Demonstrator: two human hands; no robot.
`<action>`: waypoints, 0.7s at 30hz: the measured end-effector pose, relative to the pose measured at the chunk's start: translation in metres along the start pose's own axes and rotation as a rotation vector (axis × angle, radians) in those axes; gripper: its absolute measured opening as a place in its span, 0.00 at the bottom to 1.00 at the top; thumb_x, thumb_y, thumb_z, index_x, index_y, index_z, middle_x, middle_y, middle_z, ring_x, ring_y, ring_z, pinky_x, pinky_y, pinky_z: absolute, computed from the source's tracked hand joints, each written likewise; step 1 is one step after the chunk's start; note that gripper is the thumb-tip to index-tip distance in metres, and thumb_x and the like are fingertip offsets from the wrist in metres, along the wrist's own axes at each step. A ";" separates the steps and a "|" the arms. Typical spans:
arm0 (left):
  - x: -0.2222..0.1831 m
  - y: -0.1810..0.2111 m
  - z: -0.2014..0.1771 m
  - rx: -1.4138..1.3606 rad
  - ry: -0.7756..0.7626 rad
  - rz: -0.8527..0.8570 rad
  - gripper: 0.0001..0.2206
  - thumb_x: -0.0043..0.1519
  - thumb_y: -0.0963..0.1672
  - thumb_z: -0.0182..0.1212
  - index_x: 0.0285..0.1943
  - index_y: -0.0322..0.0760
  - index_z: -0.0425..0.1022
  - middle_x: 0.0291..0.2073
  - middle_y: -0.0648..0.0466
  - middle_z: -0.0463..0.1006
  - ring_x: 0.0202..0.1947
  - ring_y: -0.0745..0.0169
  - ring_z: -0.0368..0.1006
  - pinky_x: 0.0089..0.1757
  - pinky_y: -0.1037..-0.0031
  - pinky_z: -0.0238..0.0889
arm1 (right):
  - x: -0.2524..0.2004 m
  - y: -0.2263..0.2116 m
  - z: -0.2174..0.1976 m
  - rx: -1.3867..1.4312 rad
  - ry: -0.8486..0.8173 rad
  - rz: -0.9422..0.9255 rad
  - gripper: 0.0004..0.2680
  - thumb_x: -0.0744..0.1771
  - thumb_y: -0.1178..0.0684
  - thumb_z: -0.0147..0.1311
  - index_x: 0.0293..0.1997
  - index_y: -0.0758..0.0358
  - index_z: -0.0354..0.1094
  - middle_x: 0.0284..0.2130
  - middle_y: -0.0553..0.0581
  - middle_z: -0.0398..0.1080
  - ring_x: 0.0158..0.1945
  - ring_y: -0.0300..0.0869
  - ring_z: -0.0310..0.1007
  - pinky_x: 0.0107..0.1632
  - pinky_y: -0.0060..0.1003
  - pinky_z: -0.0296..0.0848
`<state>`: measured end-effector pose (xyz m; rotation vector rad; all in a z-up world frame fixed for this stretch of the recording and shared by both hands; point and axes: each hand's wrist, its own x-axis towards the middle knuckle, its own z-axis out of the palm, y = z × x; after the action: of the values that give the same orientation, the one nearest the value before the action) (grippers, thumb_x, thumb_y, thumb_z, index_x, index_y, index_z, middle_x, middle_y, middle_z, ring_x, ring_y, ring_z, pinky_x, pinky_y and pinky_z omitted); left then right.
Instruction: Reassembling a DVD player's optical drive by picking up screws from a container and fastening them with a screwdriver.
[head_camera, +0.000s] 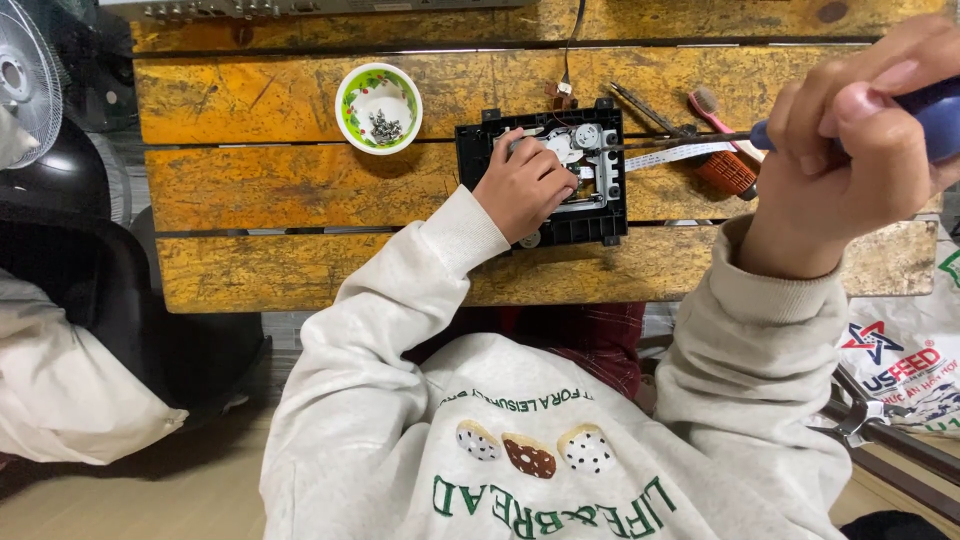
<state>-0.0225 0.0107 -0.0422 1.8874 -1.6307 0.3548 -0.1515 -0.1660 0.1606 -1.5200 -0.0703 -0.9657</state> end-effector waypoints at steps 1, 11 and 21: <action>0.000 0.000 -0.001 -0.002 0.002 0.001 0.02 0.63 0.43 0.66 0.38 0.47 0.77 0.35 0.57 0.76 0.45 0.52 0.68 0.56 0.51 0.56 | 0.000 -0.001 0.000 -0.007 -0.012 0.011 0.04 0.67 0.62 0.38 0.41 0.59 0.47 0.30 0.55 0.43 0.18 0.39 0.33 0.27 0.40 0.38; 0.000 0.001 0.000 -0.007 -0.005 -0.010 0.02 0.63 0.44 0.67 0.40 0.47 0.78 0.36 0.57 0.77 0.45 0.53 0.68 0.57 0.50 0.55 | 0.006 0.000 0.023 0.037 0.005 -0.034 0.05 0.66 0.66 0.39 0.40 0.64 0.48 0.26 0.60 0.46 0.16 0.40 0.37 0.26 0.43 0.40; 0.002 0.002 0.000 0.005 -0.019 -0.025 0.02 0.63 0.45 0.67 0.39 0.48 0.78 0.35 0.58 0.77 0.45 0.53 0.69 0.57 0.50 0.54 | 0.018 0.014 0.036 -0.006 -0.161 -0.067 0.09 0.69 0.70 0.47 0.50 0.64 0.53 0.33 0.67 0.57 0.21 0.49 0.53 0.24 0.41 0.57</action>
<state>-0.0235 0.0097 -0.0406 1.9190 -1.6182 0.3319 -0.1133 -0.1472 0.1641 -1.6076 -0.2344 -0.8959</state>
